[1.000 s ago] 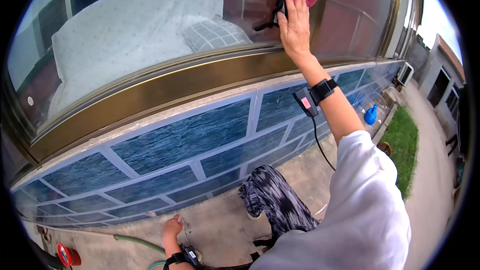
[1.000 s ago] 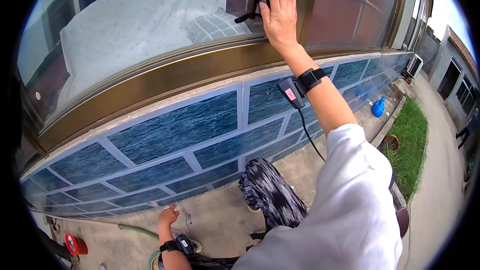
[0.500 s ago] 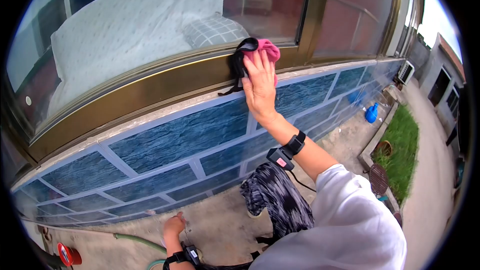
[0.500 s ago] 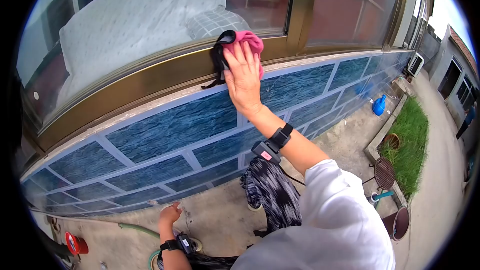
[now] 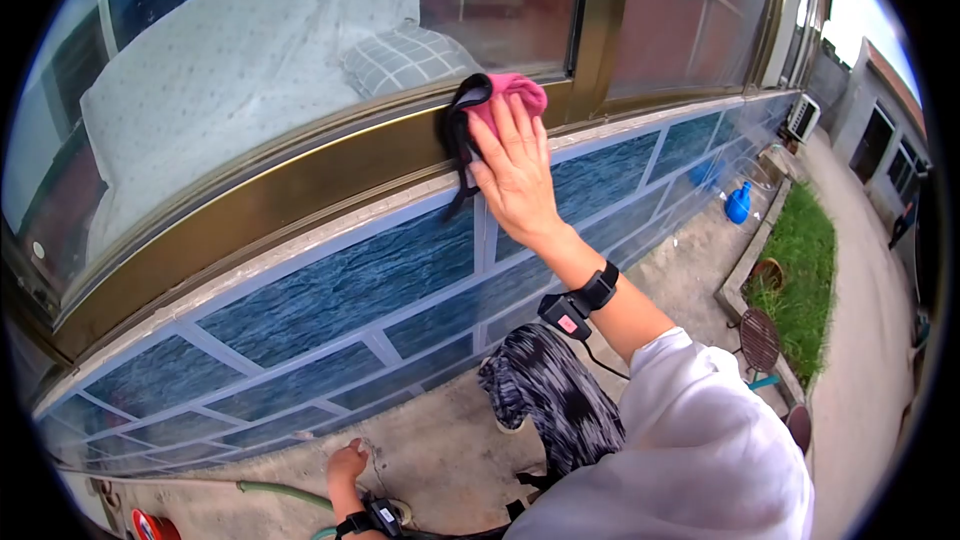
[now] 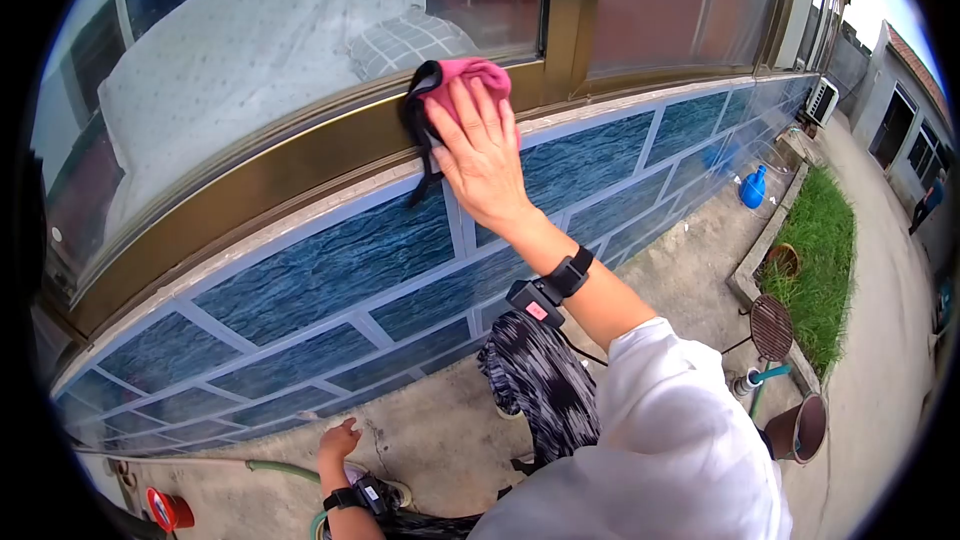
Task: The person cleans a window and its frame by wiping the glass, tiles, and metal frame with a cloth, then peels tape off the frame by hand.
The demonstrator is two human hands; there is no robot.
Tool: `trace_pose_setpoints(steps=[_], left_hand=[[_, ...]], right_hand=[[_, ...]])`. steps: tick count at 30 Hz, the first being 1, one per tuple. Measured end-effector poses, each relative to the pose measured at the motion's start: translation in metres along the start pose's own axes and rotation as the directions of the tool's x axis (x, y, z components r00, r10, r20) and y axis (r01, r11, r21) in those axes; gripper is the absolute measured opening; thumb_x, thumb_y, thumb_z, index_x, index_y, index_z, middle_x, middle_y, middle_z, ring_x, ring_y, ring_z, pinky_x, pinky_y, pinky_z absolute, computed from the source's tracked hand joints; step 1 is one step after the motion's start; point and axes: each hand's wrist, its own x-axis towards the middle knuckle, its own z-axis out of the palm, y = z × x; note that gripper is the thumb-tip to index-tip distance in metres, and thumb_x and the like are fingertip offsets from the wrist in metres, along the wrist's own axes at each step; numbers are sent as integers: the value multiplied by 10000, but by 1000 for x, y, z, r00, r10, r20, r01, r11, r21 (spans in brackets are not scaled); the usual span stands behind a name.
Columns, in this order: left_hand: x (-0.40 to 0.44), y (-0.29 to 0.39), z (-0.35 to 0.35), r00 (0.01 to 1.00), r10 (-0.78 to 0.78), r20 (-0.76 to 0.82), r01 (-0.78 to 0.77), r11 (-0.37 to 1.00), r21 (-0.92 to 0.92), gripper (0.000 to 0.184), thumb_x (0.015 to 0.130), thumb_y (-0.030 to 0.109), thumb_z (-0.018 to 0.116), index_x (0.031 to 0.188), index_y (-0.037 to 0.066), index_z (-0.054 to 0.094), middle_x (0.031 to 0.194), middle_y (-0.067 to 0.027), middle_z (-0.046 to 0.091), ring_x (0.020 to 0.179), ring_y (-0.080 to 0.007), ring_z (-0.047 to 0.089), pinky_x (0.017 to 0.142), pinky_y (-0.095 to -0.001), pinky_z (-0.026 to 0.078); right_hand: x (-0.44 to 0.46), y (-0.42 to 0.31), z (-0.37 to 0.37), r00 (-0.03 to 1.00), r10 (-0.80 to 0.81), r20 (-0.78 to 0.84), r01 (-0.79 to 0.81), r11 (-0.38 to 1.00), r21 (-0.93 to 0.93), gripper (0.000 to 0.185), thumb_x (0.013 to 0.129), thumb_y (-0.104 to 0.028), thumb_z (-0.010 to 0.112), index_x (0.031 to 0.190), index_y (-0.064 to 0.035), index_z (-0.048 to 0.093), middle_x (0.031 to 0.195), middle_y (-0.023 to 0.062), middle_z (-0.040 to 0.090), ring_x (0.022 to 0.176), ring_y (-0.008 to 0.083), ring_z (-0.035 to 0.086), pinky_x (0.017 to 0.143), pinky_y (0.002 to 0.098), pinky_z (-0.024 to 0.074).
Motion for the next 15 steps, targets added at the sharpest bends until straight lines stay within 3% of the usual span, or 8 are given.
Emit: trace_pose_setpoints(steps=[3, 7, 15], left_hand=[[1, 7, -4, 1000, 4, 9, -5, 999, 36, 524, 901, 450, 534, 1366, 208, 515, 1177, -158, 655, 1118, -345, 606, 947, -466, 478], [10, 14, -6, 999, 34, -10, -33, 998, 46, 515, 903, 433, 528, 1367, 210, 512, 1159, -165, 663, 1095, -341, 623, 936, -468, 485], [14, 1, 5, 999, 34, -26, -33, 999, 32, 512, 897, 471, 538, 1340, 213, 539, 1164, -160, 659, 1099, -360, 612, 930, -480, 485]], right_hand=[[-10, 64, -20, 984, 161, -79, -167, 982, -84, 505, 951, -185, 533, 1439, -112, 427, 1559, 134, 292, 1442, 348, 238, 1133, 552, 178], [9, 75, -38, 993, 97, -66, -106, 984, -144, 458, 950, -164, 525, 1404, -145, 468, 1527, 87, 368, 1441, 340, 245, 1124, 586, 163], [119, 106, -62, 949, -212, -232, 100, 903, -418, 454, 937, -186, 546, 1385, -172, 478, 1453, 76, 472, 1418, 345, 286, 1097, 594, 207]])
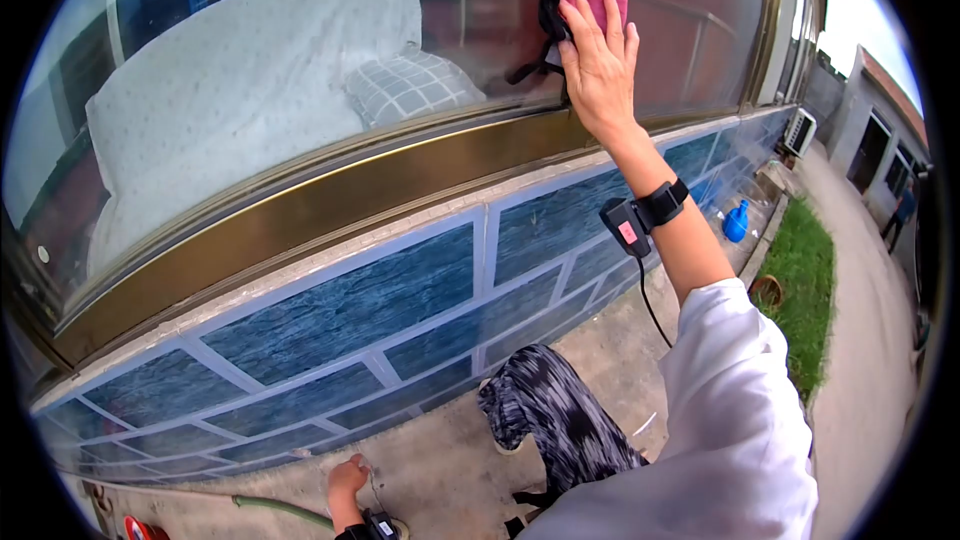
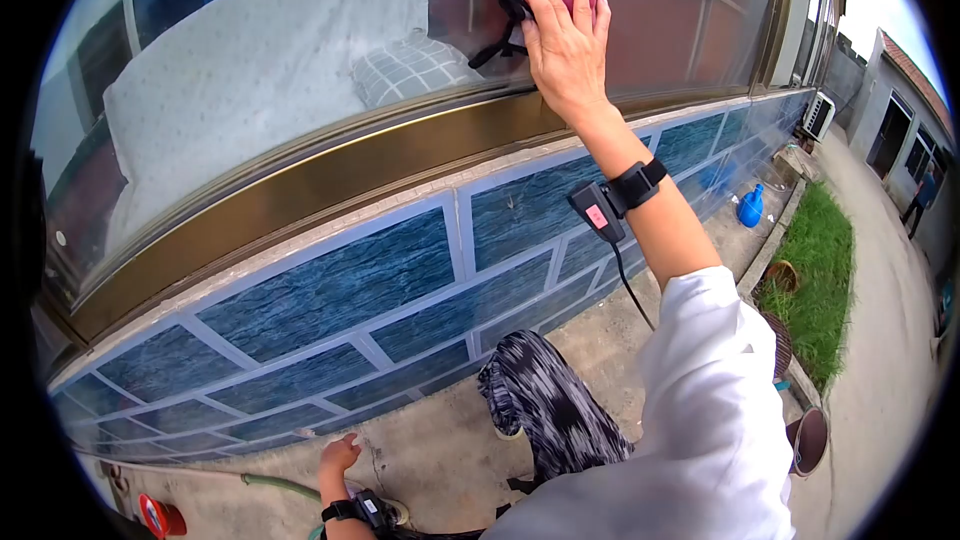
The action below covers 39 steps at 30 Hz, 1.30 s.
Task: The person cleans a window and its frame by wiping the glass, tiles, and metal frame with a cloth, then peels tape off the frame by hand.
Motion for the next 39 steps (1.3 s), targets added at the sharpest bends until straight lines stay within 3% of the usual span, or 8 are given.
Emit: trace_pose_setpoints(steps=[5, 11, 18, 23, 29, 30, 32, 39], left_hand=[[0, -2, 6, 1000, 14, -16, -14, 1000, 11, 505, 891, 457, 545, 1334, 214, 545, 1082, -164, 685, 1046, -369, 632, 894, -486, 499], [-9, 7, -9, 999, 11, -36, -12, 1000, -10, 505, 898, 444, 545, 1343, 207, 535, 1104, -175, 676, 1057, -361, 630, 902, -475, 498], [-23, 30, -18, 1000, 13, 19, -12, 998, -60, 485, 925, 355, 527, 1364, 153, 491, 1192, -176, 647, 1109, -343, 614, 905, -469, 495], [-25, 42, -25, 999, 21, -24, -23, 997, -79, 401, 957, 296, 459, 1310, 120, 530, 1188, -172, 653, 1106, -357, 618, 910, -473, 495], [-29, 41, -25, 995, -15, -97, -1, 987, -158, 393, 989, 225, 335, 1270, 90, 574, 1193, -175, 651, 1100, -359, 625, 909, -472, 498], [-28, 39, -23, 994, -29, -101, 12, 986, -168, 393, 989, 225, 335, 1270, 90, 574, 1193, -175, 651, 1100, -359, 625, 909, -472, 498], [-23, 34, -20, 997, -12, -82, -1, 988, -156, 450, 943, 324, 514, 1340, 114, 496, 1202, -181, 635, 1100, -351, 617, 911, -468, 492], [-38, 36, -37, 992, -60, -107, 38, 980, -197, 438, 944, 308, 513, 1345, 131, 498, 1179, -171, 646, 1078, -346, 629, 886, -469, 501]], right_hand=[[14, -3, 3, 998, -32, -57, 35, 998, 43, 419, 980, -191, 485, 1397, -146, 467, 1459, 91, 466, 1432, 345, 269, 1125, 531, 198], [-96, -30, -21, 980, 35, 194, -73, 979, 192, 466, 903, -63, 564, 1362, -108, 502, 1440, 89, 488, 1397, 325, 346, 1114, 536, 217], [-79, -59, -38, 974, 100, 203, -161, 936, 314, 371, 858, 2, 581, 1220, -60, 628, 1278, 97, 613, 1260, 288, 503, 1065, 411, 360], [-50, -140, -35, 987, -93, 133, 28, 905, 425, 361, 844, 17, 593, 1196, -41, 648, 1214, 104, 650, 1198, 284, 556, 1035, 421, 382], [1, -278, -34, 973, -218, 75, 134, 797, 589, 382, 816, -40, 644, 1193, -100, 650, 1238, 79, 647, 1201, 264, 552, 1042, 454, 382], [8, -301, -30, 971, -235, 47, 159, 778, 607, 392, 806, -54, 654, 1194, -114, 651, 1241, 63, 646, 1193, 259, 551, 1033, 453, 389], [23, -347, -25, 964, -264, -18, 214, 738, 639, 389, 799, -76, 669, 1185, -114, 646, 1235, 52, 648, 1171, 242, 553, 1007, 442, 403], [72, -507, -1, 936, -255, -244, 349, 559, 752, 263, 808, -134, 658, 1069, -103, 649, 1146, 33, 669, 1092, 206, 562, 971, 437, 394]])
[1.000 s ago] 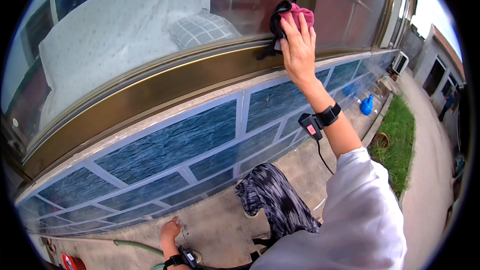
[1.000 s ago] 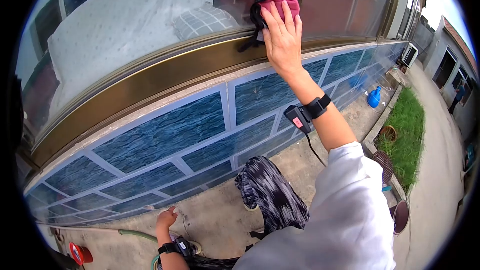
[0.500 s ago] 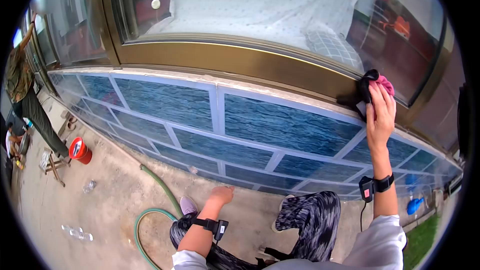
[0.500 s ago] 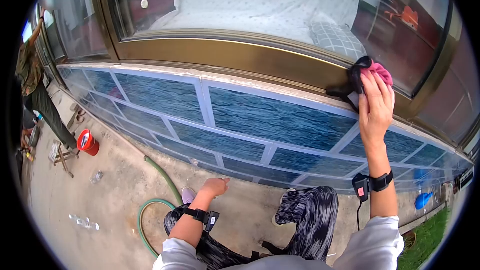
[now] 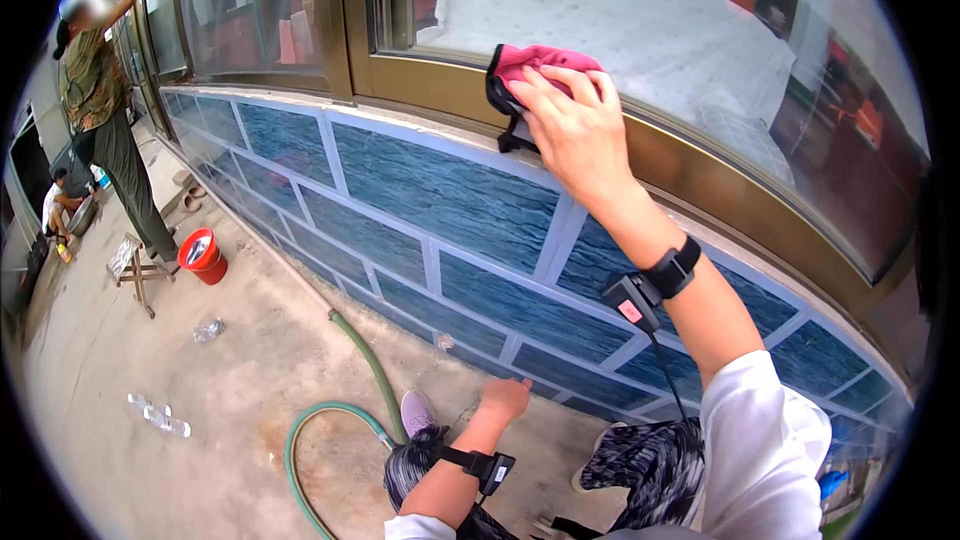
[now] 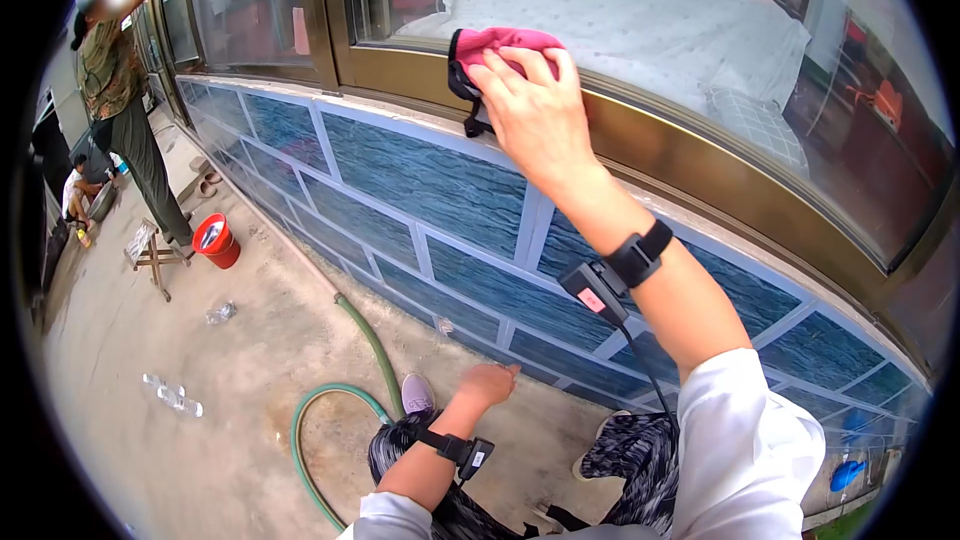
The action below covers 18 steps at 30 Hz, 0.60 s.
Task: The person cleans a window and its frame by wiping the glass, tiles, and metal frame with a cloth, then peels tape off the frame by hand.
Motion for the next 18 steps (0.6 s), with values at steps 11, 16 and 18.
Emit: trace_pose_setpoints(steps=[11, 16, 18], left_hand=[[-2, -17, 5, 994, -18, -107, 11, 998, -69, 439, 932, 287, 507, 1337, 117, 509, 1119, -165, 661, 1024, -331, 653, 832, -451, 517], [-2, -24, -2, 997, -42, -66, 39, 998, -50, 442, 942, 297, 500, 1344, 114, 505, 1138, -178, 651, 1034, -331, 649, 860, -449, 508], [-3, -24, 1, 996, -65, -54, 62, 996, -57, 441, 945, 300, 496, 1346, 116, 505, 1145, -179, 648, 1037, -330, 648, 871, -447, 504]], right_hand=[[102, -85, 160, 1000, -4, 27, 4, 1000, 27, 148, 824, -153, 618, 955, -129, 680, 966, -4, 696, 1015, 185, 583, 948, 416, 379], [57, -108, 83, 868, 239, 436, -497, 446, 745, 299, 932, -242, 571, 1154, -49, 625, 954, 179, 676, 938, 332, 640, 819, 381, 492], [-7, -112, 49, 695, 130, 707, -695, -129, 707, 323, 996, -231, 540, 1235, -16, 569, 1041, 22, 653, 952, 83, 579, 844, 250, 460]])
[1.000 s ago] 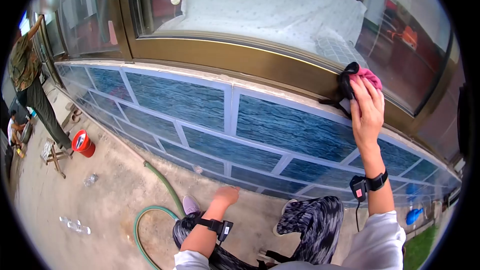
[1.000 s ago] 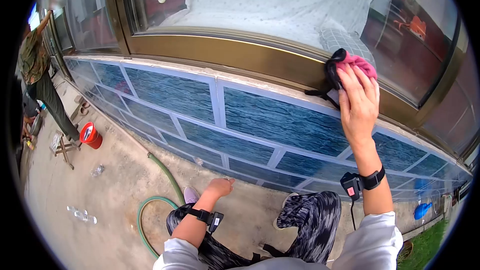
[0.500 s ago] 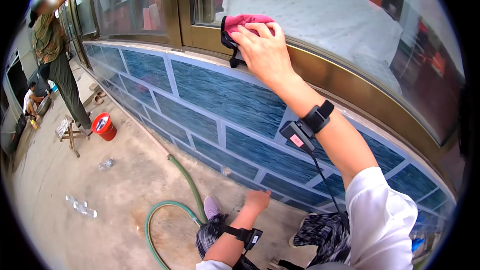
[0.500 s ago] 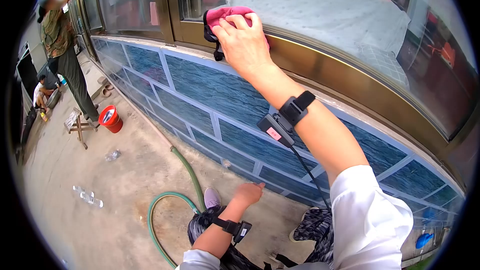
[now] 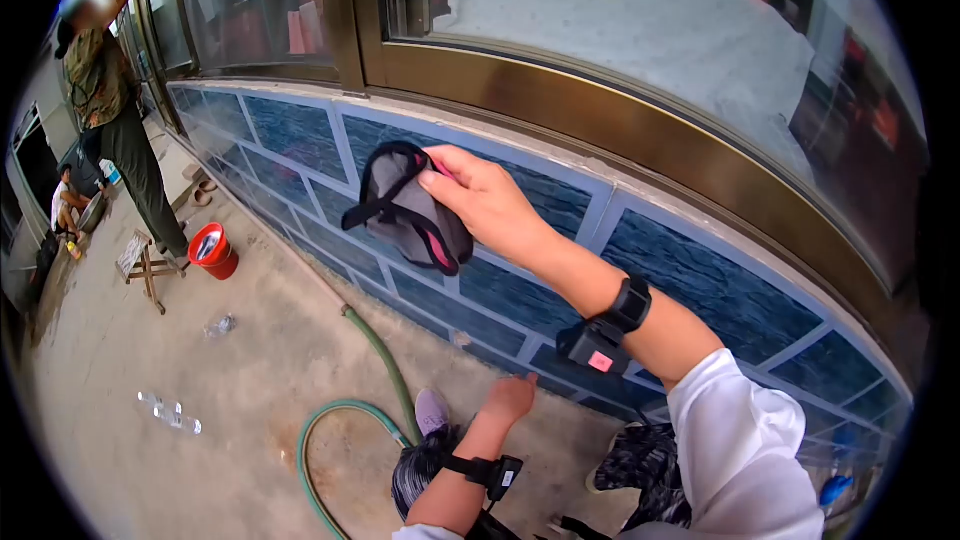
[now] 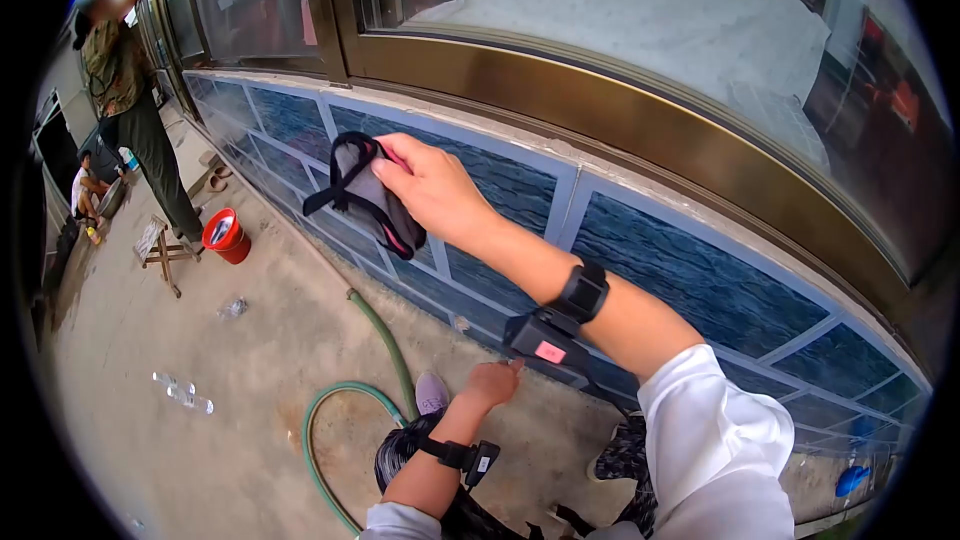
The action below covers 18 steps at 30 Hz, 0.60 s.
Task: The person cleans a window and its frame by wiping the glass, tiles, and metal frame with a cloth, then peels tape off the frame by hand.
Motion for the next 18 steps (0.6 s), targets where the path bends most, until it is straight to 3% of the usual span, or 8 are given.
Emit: trace_pose_setpoints(steps=[2, 3, 5, 6, 10, 11, 13, 18], left_hand=[[-6, -2, -2, 966, 78, -245, -83, 996, -12, 324, 969, 264, 410, 1136, 77, 615, 997, -180, 693, 897, -337, 688, 773, -475, 538], [20, -21, 40, 785, 126, -607, -210, 975, -69, 339, 962, 285, 429, 1192, 98, 592, 1030, -181, 687, 922, -342, 682, 788, -479, 533], [16, -21, 36, 840, 138, -524, -187, 981, -42, 399, 945, 322, 480, 1292, 135, 543, 1084, -188, 674, 965, -355, 668, 810, -483, 525], [-7, -2, -22, 997, 62, -39, -60, 997, 53, 442, 935, 338, 512, 1336, 151, 518, 1105, -194, 666, 982, -365, 660, 817, -483, 522], [-8, -2, -8, 954, 158, -253, -224, 939, -259, 525, 959, 429, 502, 1408, 160, 455, 1173, -181, 648, 1012, -361, 646, 835, -461, 513], [-3, -3, 3, 939, 189, -286, -302, 851, -430, 572, 971, 489, 484, 1436, 161, 431, 1224, -182, 633, 1039, -342, 648, 850, -433, 513], [-25, 32, -15, 993, 118, -14, -68, 467, -882, 646, 1003, 510, 418, 1465, 60, 377, 1316, -144, 588, 1195, -252, 577, 965, -363, 459], [-58, 83, -10, 993, 115, 11, -17, 244, -970, 729, 993, 573, 384, 1456, 10, 367, 1388, -148, 516, 1262, -239, 509, 1027, -363, 407]], right_hand=[[-80, -1, -21, 956, 292, 20, -275, 872, 406, 326, 992, -210, 548, 1247, -8, 561, 1119, 11, 628, 981, 82, 585, 854, 223, 459], [-115, -3, -37, 886, 461, 52, -408, 719, 563, 342, 979, -207, 569, 1249, 3, 558, 1148, 38, 629, 1005, 96, 599, 882, 244, 476], [-183, 5, -61, 748, 662, -55, -406, 522, 750, 327, 983, -176, 536, 1254, 6, 558, 1190, 88, 635, 1065, 157, 624, 943, 308, 500], [-216, 27, -77, 747, 664, -20, -357, 427, 831, 332, 986, -180, 520, 1257, 7, 556, 1199, 106, 641, 1081, 187, 632, 962, 335, 503], [-323, 55, -109, 647, 762, -6, -238, 209, 949, 364, 999, -285, 458, 1187, -11, 606, 1165, 120, 670, 1049, 244, 649, 967, 383, 504], [-346, 66, -112, 642, 766, -19, -204, 195, 959, 376, 1000, -296, 452, 1185, -6, 605, 1163, 127, 670, 1034, 249, 651, 958, 378, 508], [-373, 77, -117, 683, 730, 37, -178, 118, 977, 390, 1008, -295, 440, 1196, 8, 596, 1175, 143, 662, 1065, 247, 641, 966, 378, 507], [-400, 77, -114, 768, 638, 60, -99, 26, 995, 440, 1024, -345, 404, 1223, 4, 583, 1210, 142, 644, 1068, 247, 640, 969, 371, 504]])
